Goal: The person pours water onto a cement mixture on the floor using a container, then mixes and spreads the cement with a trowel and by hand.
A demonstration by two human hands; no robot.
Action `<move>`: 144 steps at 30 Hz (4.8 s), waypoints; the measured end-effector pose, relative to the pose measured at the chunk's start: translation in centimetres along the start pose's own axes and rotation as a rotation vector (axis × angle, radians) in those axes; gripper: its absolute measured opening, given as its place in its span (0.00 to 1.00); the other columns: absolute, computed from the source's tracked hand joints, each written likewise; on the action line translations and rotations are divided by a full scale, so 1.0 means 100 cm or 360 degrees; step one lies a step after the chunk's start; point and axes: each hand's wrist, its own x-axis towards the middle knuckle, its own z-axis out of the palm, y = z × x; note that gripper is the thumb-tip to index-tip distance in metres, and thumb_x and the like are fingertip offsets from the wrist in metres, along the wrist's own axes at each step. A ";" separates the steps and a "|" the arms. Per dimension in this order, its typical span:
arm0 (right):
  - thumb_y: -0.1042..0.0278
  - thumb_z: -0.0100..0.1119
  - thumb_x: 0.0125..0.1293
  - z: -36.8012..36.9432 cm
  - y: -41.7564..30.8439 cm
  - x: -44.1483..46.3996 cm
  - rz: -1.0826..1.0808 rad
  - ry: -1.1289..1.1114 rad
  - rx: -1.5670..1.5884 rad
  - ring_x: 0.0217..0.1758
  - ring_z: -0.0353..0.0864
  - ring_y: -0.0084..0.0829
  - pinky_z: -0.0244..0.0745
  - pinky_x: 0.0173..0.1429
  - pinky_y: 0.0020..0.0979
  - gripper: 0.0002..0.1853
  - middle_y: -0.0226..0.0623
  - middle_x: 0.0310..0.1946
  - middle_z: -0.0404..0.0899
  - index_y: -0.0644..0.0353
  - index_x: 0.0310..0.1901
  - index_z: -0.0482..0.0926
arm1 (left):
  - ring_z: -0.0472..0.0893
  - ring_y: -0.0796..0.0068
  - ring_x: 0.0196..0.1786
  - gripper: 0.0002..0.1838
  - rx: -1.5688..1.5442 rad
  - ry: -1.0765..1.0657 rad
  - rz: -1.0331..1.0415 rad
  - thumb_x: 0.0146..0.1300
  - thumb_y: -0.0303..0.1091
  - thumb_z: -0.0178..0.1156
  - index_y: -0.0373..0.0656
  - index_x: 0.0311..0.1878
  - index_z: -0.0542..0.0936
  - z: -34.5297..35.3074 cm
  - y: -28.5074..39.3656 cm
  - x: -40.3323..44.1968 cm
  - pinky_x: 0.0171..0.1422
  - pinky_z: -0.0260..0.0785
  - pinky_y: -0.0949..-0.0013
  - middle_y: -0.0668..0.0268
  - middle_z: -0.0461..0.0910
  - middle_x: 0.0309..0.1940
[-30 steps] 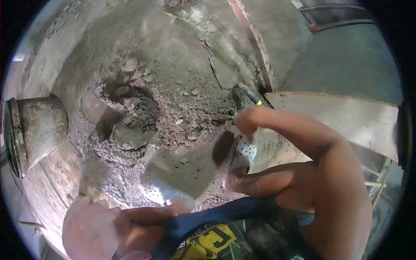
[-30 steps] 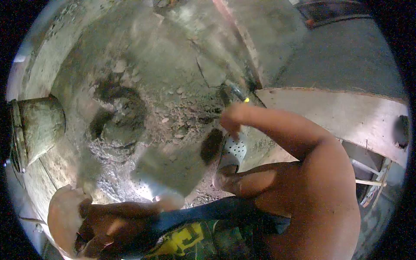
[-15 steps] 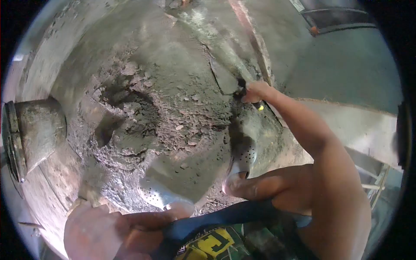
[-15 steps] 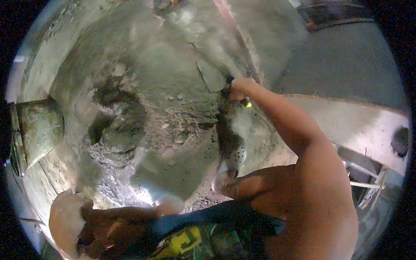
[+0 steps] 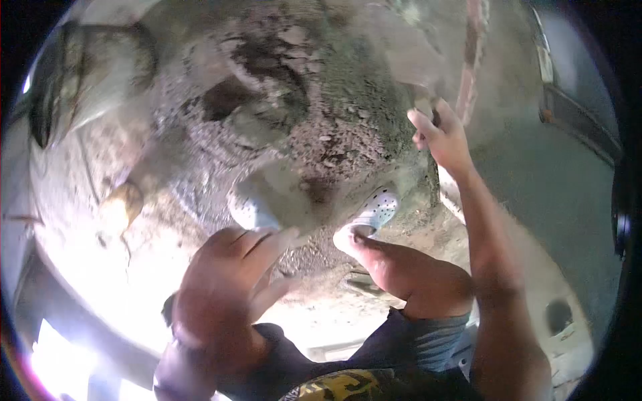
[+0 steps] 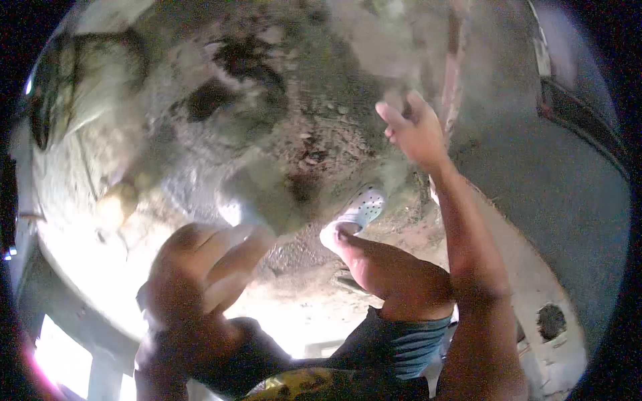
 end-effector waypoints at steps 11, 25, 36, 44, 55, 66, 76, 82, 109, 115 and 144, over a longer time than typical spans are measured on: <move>0.49 0.65 0.74 0.010 -0.176 -0.176 0.0290 0.0146 0.0533 0.20 0.72 0.20 0.62 0.23 0.26 0.19 0.27 0.25 0.75 0.56 0.37 0.75 | 0.87 0.46 0.44 0.27 -0.0481 -0.0211 -0.0438 0.66 0.49 0.66 0.38 0.59 0.81 0.121 0.048 -0.072 0.50 0.79 0.50 0.48 0.87 0.41; 0.44 0.60 0.73 0.100 -0.110 -0.220 0.0608 0.0350 -0.0849 0.39 0.87 0.54 0.79 0.42 0.52 0.31 0.59 0.37 0.86 0.76 0.43 0.82 | 0.88 0.50 0.45 0.23 -0.0398 0.0460 -0.0543 0.65 0.44 0.70 0.43 0.60 0.82 -0.020 -0.021 -0.214 0.49 0.80 0.53 0.52 0.88 0.48; 0.45 0.66 0.70 0.215 -0.052 -0.378 0.0814 0.0060 0.0148 0.34 0.86 0.47 0.76 0.39 0.45 0.29 0.53 0.27 0.83 0.72 0.34 0.83 | 0.85 0.48 0.55 0.28 0.0221 0.0387 -0.1532 0.61 0.51 0.74 0.47 0.60 0.81 0.004 -0.196 -0.340 0.55 0.76 0.49 0.52 0.86 0.52; 0.56 0.64 0.75 0.280 -0.048 -0.383 0.1056 -0.0070 0.0859 0.14 0.67 0.18 0.60 0.16 0.25 0.15 0.24 0.17 0.69 0.56 0.36 0.73 | 0.78 0.36 0.65 0.50 0.0357 0.0716 -0.1755 0.59 0.61 0.73 0.40 0.76 0.66 0.038 -0.464 -0.306 0.67 0.72 0.45 0.42 0.79 0.65; 0.61 0.63 0.76 0.365 -0.059 -0.418 0.1141 0.0067 0.0901 0.13 0.65 0.16 0.61 0.17 0.25 0.14 0.25 0.16 0.69 0.56 0.36 0.71 | 0.87 0.55 0.40 0.17 0.0410 0.0479 -0.0703 0.77 0.40 0.54 0.43 0.56 0.86 0.048 -0.635 -0.369 0.43 0.76 0.58 0.52 0.88 0.46; 0.58 0.66 0.73 0.340 -0.045 -0.419 0.1233 0.0371 0.0959 0.12 0.65 0.18 0.60 0.15 0.27 0.15 0.24 0.17 0.69 0.56 0.36 0.71 | 0.80 0.57 0.51 0.08 0.0714 -0.0250 -0.0018 0.71 0.35 0.62 0.45 0.50 0.82 -0.040 -0.303 -0.277 0.76 0.58 0.46 0.62 0.83 0.44; 0.58 0.66 0.74 0.269 -0.017 -0.411 0.1283 0.0499 0.1334 0.13 0.66 0.19 0.60 0.16 0.27 0.16 0.25 0.18 0.69 0.55 0.32 0.72 | 0.80 0.51 0.46 0.05 0.0493 -0.0522 0.0390 0.66 0.34 0.65 0.45 0.40 0.82 0.055 -0.154 -0.091 0.67 0.63 0.43 0.57 0.82 0.39; 0.56 0.67 0.73 0.236 -0.020 -0.403 0.1443 0.0460 0.1549 0.14 0.66 0.19 0.61 0.16 0.27 0.16 0.25 0.19 0.69 0.56 0.36 0.73 | 0.80 0.51 0.44 0.08 0.0661 -0.0603 0.0528 0.67 0.37 0.65 0.43 0.39 0.82 0.087 -0.099 -0.004 0.58 0.65 0.43 0.57 0.79 0.35; 0.54 0.68 0.73 0.184 -0.014 -0.379 0.1471 0.0346 0.1757 0.16 0.64 0.17 0.61 0.19 0.26 0.17 0.22 0.19 0.66 0.54 0.35 0.72 | 0.81 0.53 0.43 0.08 0.0661 -0.0670 0.0637 0.65 0.39 0.68 0.46 0.38 0.85 0.100 -0.022 0.076 0.54 0.67 0.49 0.59 0.82 0.34; 0.54 0.66 0.73 0.187 -0.014 -0.379 0.1472 0.0343 0.1806 0.16 0.64 0.17 0.61 0.19 0.25 0.18 0.22 0.19 0.66 0.53 0.32 0.72 | 0.82 0.54 0.43 0.09 0.0680 -0.0675 0.0690 0.66 0.40 0.67 0.46 0.40 0.86 0.111 -0.013 0.085 0.57 0.66 0.49 0.60 0.82 0.34; 0.51 0.68 0.72 0.173 -0.011 -0.376 0.1511 0.0263 0.1984 0.17 0.63 0.18 0.59 0.20 0.26 0.19 0.23 0.20 0.65 0.54 0.38 0.70 | 0.83 0.47 0.45 0.12 0.0650 -0.0440 0.0281 0.66 0.41 0.68 0.43 0.44 0.86 0.066 -0.042 0.117 0.55 0.68 0.50 0.55 0.85 0.37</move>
